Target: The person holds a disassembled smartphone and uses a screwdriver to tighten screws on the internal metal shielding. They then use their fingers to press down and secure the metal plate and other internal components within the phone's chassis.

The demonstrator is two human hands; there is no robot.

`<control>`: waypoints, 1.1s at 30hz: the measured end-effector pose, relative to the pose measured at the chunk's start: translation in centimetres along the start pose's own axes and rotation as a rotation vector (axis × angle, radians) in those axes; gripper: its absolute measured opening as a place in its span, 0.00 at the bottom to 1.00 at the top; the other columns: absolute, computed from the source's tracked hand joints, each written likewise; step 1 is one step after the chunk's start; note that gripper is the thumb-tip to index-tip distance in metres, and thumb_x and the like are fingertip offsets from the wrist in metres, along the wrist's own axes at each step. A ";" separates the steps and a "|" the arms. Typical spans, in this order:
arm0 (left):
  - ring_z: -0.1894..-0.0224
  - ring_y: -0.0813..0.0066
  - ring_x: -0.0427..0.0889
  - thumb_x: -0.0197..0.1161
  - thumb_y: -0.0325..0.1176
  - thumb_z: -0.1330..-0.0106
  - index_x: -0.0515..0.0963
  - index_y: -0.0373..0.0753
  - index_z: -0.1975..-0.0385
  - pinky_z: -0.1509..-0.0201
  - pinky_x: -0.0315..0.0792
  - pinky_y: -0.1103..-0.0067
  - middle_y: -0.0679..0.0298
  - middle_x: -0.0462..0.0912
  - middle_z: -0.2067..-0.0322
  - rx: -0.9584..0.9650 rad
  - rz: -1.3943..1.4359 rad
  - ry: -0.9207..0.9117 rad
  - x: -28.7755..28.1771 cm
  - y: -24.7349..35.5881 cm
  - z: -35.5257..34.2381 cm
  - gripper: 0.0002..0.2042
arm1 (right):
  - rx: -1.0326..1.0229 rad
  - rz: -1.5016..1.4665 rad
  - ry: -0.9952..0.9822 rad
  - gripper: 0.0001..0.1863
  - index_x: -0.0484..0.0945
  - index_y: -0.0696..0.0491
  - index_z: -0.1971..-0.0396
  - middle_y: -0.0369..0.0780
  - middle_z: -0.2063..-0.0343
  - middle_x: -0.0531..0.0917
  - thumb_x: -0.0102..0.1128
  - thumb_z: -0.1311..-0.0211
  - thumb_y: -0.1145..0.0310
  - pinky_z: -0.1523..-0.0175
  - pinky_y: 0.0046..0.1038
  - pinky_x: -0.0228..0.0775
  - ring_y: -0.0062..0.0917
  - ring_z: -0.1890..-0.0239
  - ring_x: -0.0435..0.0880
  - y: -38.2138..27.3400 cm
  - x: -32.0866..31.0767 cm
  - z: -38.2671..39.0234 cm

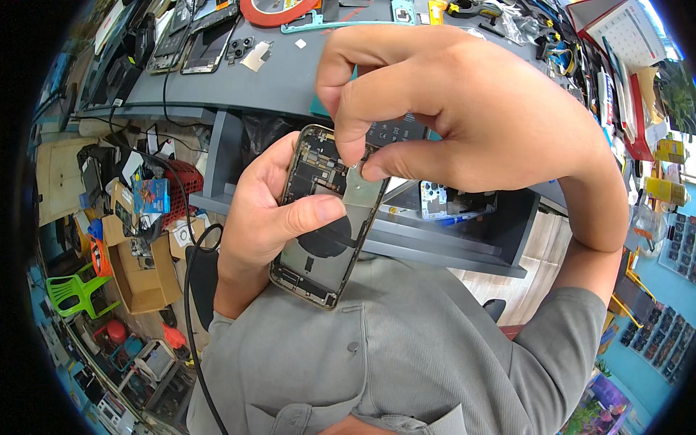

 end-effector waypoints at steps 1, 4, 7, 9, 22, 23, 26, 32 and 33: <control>0.54 0.85 0.82 0.77 0.29 0.34 0.75 0.33 0.45 0.47 0.77 0.83 0.67 0.85 0.55 -0.003 0.006 -0.007 0.0 0.0 0.0 0.22 | 0.002 0.007 -0.001 0.10 0.86 0.57 0.68 0.43 0.57 0.78 0.78 0.50 0.79 0.62 0.27 0.73 0.28 0.63 0.81 0.0 0.0 0.0; 0.54 0.86 0.81 0.76 0.29 0.33 0.75 0.33 0.45 0.47 0.77 0.83 0.67 0.85 0.55 0.007 -0.018 -0.001 0.0 0.1 -0.1 0.21 | 0.008 0.026 0.000 0.09 0.86 0.57 0.68 0.43 0.57 0.79 0.78 0.49 0.79 0.62 0.26 0.72 0.27 0.64 0.80 0.0 0.0 0.1; 0.54 0.87 0.81 0.74 0.30 0.30 0.75 0.33 0.45 0.47 0.76 0.84 0.68 0.84 0.55 0.032 -0.007 -0.008 -0.1 -0.2 -0.1 0.19 | 0.013 0.038 0.012 0.09 0.86 0.56 0.68 0.42 0.58 0.80 0.78 0.49 0.79 0.66 0.24 0.70 0.25 0.65 0.80 0.0 0.0 0.1; 0.54 0.88 0.80 0.72 0.30 0.28 0.76 0.32 0.45 0.48 0.76 0.85 0.68 0.84 0.55 0.015 0.029 0.010 0.1 0.0 -0.1 0.17 | 0.020 0.042 0.021 0.09 0.86 0.55 0.69 0.41 0.58 0.80 0.78 0.49 0.78 0.69 0.23 0.68 0.24 0.65 0.79 0.0 -0.1 -0.1; 0.55 0.90 0.78 0.66 0.29 0.24 0.77 0.32 0.47 0.49 0.74 0.86 0.70 0.83 0.55 -0.008 0.013 0.075 -0.2 -0.7 -0.3 0.12 | 0.068 0.007 0.042 0.08 0.85 0.55 0.71 0.38 0.59 0.82 0.77 0.49 0.79 0.75 0.19 0.64 0.18 0.67 0.79 0.8 0.3 -0.1; 0.55 0.89 0.78 0.66 0.29 0.24 0.77 0.32 0.47 0.49 0.74 0.86 0.69 0.83 0.55 -0.009 0.011 0.073 -0.2 -0.7 -0.3 0.12 | 0.077 0.006 0.041 0.08 0.85 0.55 0.71 0.38 0.59 0.82 0.76 0.49 0.80 0.75 0.19 0.64 0.18 0.67 0.79 0.8 0.2 -0.1; 0.54 0.89 0.78 0.65 0.29 0.24 0.77 0.32 0.47 0.48 0.74 0.85 0.69 0.83 0.54 -0.014 0.011 0.071 -0.2 -0.6 -0.3 0.12 | 0.090 0.011 0.043 0.08 0.85 0.55 0.70 0.38 0.59 0.82 0.76 0.49 0.80 0.75 0.19 0.64 0.18 0.67 0.79 0.6 0.1 0.1; 0.53 0.88 0.79 0.65 0.28 0.24 0.77 0.32 0.46 0.47 0.74 0.85 0.68 0.84 0.54 -0.009 0.017 0.077 0.0 -0.5 -0.3 0.12 | 0.055 0.010 0.062 0.08 0.86 0.55 0.70 0.38 0.58 0.82 0.77 0.49 0.80 0.74 0.18 0.64 0.18 0.68 0.80 0.9 0.5 -0.1; 0.53 0.88 0.79 0.65 0.28 0.24 0.77 0.32 0.46 0.47 0.74 0.85 0.68 0.84 0.54 0.001 0.009 0.078 0.0 -0.4 -0.2 0.12 | 0.068 0.006 0.061 0.08 0.86 0.56 0.70 0.38 0.58 0.81 0.76 0.49 0.80 0.74 0.18 0.64 0.18 0.68 0.80 0.8 0.4 0.0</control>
Point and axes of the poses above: each hand's wrist, its own z-axis away from the middle knuckle, its own x-axis out of the palm, y = z × x, the point moved 5 cm from there along -z, towards the middle knuckle
